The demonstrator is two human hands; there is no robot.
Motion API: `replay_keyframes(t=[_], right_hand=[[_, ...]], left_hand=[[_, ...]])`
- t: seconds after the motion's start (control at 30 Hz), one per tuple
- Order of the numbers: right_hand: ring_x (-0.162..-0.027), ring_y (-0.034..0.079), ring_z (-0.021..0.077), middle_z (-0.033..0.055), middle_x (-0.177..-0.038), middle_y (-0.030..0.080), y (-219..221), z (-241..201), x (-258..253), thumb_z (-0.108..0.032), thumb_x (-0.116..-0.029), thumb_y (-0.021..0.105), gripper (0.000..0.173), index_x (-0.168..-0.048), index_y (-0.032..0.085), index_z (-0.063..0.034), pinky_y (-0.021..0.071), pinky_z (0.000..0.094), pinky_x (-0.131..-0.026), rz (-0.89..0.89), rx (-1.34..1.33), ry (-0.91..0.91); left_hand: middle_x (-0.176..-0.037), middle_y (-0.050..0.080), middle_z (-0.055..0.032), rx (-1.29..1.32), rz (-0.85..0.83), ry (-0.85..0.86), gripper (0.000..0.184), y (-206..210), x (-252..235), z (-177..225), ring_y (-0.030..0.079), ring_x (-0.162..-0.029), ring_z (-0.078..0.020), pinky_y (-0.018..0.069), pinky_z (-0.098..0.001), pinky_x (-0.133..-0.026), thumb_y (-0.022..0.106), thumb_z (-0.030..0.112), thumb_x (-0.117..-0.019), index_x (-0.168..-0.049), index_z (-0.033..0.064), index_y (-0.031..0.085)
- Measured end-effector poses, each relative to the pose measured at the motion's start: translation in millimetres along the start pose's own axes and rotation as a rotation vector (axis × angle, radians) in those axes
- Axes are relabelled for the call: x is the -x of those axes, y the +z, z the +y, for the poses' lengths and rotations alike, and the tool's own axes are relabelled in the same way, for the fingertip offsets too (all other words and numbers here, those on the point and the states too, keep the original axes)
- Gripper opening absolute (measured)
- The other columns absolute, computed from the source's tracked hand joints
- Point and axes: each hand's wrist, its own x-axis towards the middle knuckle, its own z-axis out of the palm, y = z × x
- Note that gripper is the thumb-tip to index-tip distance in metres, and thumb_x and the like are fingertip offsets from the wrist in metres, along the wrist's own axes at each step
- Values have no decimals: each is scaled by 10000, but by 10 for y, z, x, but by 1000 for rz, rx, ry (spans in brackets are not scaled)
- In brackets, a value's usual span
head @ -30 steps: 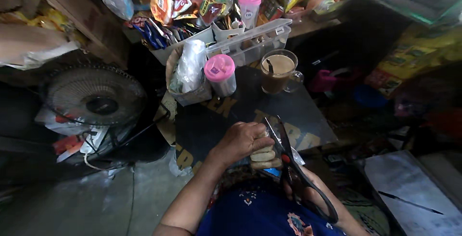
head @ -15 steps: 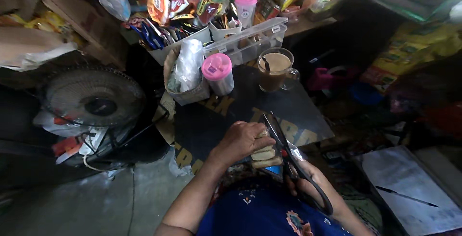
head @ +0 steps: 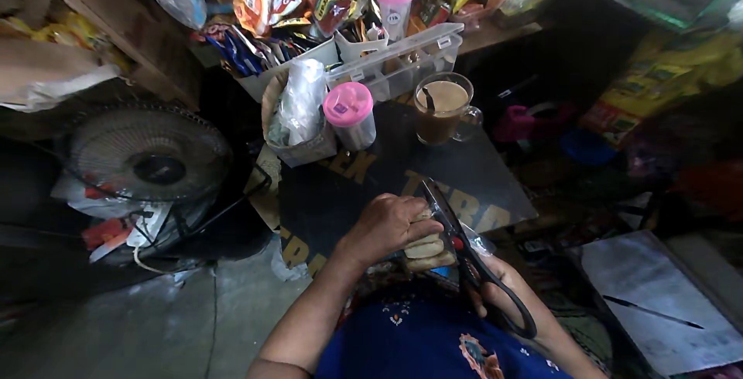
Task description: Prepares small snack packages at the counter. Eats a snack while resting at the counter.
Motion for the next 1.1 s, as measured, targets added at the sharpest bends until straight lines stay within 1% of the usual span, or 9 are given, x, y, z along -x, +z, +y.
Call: replay_keyframes(t=[0.07, 0.17, 0.23, 0.37, 0.53, 0.6, 0.73, 0.93, 1.1], right_hand=[[-593, 593, -13, -113, -736, 642, 2, 15, 3, -606, -804, 769, 530, -1113, 623, -201, 518, 159, -555, 10, 4, 31], [-645, 591, -11, -105, -779, 642, -4, 28, 4, -628, -804, 759, 597, -1180, 592, -195, 513, 166, -605, -17, 23, 26], [-637, 579, -23, -115, -778, 633, 6, 12, 14, -616, -799, 770, 628, -1221, 579, -192, 506, 158, -593, -4, 34, 22], [-564, 551, -63, -169, -696, 608, 49, -13, 31, -557, -794, 797, 513, -1149, 626, -228, 490, 128, -532, 74, 73, -13], [-610, 560, -30, -136, -742, 602, 0, -20, -4, -665, -770, 761, 696, -1219, 569, -169, 498, 157, -569, 13, 128, 33], [-574, 545, -42, -149, -724, 596, 13, -46, -3, -661, -769, 766, 662, -1188, 590, -179, 490, 148, -529, 34, 134, 28], [-508, 517, -76, -177, -684, 609, 55, -102, -7, -540, -802, 797, 456, -1108, 649, -236, 460, 113, -470, 48, 114, -4], [-598, 579, -31, -145, -745, 623, -10, -82, -69, -659, -775, 763, 635, -1174, 595, -194, 517, 156, -561, -44, 136, 33], [-508, 533, -67, -163, -704, 626, 25, -128, -83, -575, -812, 774, 480, -1118, 642, -230, 468, 117, -460, -38, 101, 7]], left_hand=[[-725, 618, -134, 4, -20, 2, 483, -9, -4, 11, 635, -723, -258, 504, -436, -768, 532, 405, -1033, -838, -25, 636], [-731, 620, -145, 17, -47, 9, 471, -11, -12, 36, 648, -748, -269, 511, -443, -812, 550, 385, -1030, -830, -34, 631], [-729, 621, -146, 46, -50, 20, 478, -3, -8, 58, 649, -756, -267, 510, -439, -852, 544, 385, -1035, -836, -41, 635], [-763, 653, -155, 52, -36, 30, 468, 25, 3, 55, 668, -787, -268, 511, -444, -870, 550, 376, -1032, -870, -48, 663], [-762, 649, -153, 43, -36, 29, 471, 21, 6, 48, 669, -791, -272, 510, -445, -861, 541, 382, -1032, -850, -39, 651], [-768, 653, -162, 38, -40, 24, 473, 8, 17, 60, 673, -802, -282, 513, -454, -862, 545, 377, -1030, -845, -45, 649], [-717, 614, -132, 45, -24, 29, 486, 12, 44, 30, 637, -734, -249, 506, -419, -805, 534, 401, -1033, -826, -26, 640], [-788, 665, -169, 27, -18, 21, 499, 3, 68, 26, 683, -816, -288, 519, -457, -864, 525, 404, -1038, -869, -47, 653], [-724, 619, -155, 61, 7, 49, 487, -13, 107, -6, 646, -742, -270, 514, -427, -824, 539, 385, -1032, -820, -43, 634]])
